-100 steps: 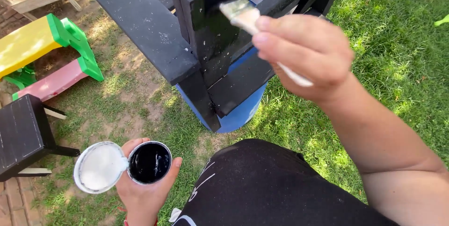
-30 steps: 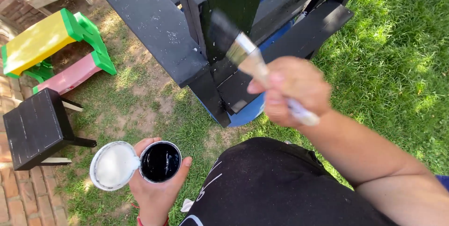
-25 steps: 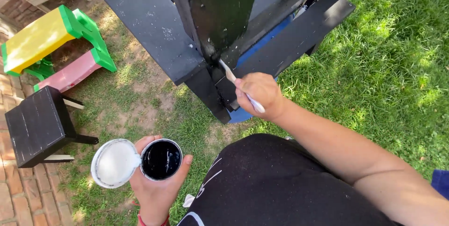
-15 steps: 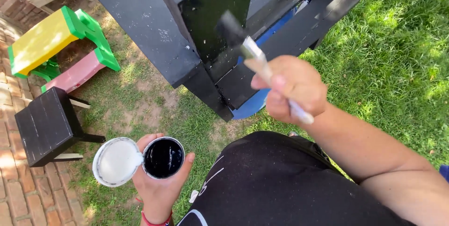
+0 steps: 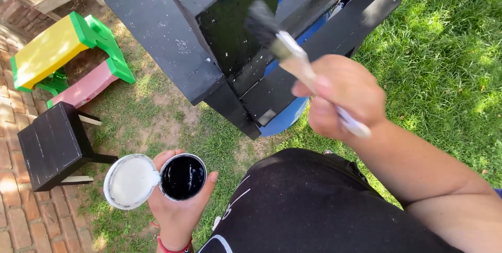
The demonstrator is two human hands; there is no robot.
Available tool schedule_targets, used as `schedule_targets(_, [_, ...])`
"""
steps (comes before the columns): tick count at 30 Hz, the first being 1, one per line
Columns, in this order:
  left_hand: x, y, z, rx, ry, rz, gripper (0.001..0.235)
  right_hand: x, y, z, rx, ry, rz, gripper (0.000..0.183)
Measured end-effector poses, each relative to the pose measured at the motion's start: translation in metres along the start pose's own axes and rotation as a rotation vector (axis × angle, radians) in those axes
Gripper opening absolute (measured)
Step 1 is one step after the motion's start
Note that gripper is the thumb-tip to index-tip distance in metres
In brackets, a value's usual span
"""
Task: Painting a wooden chair with black paint using a paintbrush outdoors.
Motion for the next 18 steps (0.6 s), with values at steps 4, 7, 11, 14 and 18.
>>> schedule_targets(4, [-0.001, -0.001, 0.003, 0.012, -0.005, -0.027, 0.065, -0.013, -0.047, 0.023, 0.144, 0.066, 0.145, 0.013])
schedule_targets(7, [0.000, 0.000, 0.001, -0.008, 0.048, -0.073, 0.066, -0.009, -0.069, 0.023, 0.428, 0.061, 0.370, 0.007])
schedule_targets(11, [0.001, 0.001, -0.002, -0.022, 0.027, -0.044, 0.066, -0.007, -0.042, 0.021, 0.522, 0.011, 0.355, 0.002])
schedule_targets(14, [-0.004, 0.001, 0.000, -0.024, 0.053, -0.003, 0.066, -0.011, 0.006, 0.023, 0.354, 0.096, 0.220, 0.009])
schedule_targets(18, [-0.002, 0.000, 0.005, -0.003, 0.027, -0.043, 0.066, -0.016, 0.036, 0.014, 0.172, 0.069, 0.099, 0.012])
Point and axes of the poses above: each hand's wrist, its own y-axis towards the middle knuckle, its own z-axis out of the palm, x = y × z, the point moved 3 cm from there along y, towards the middle knuckle, and after that the axes turned 15 degrees about -z, right-handed, at the moved point
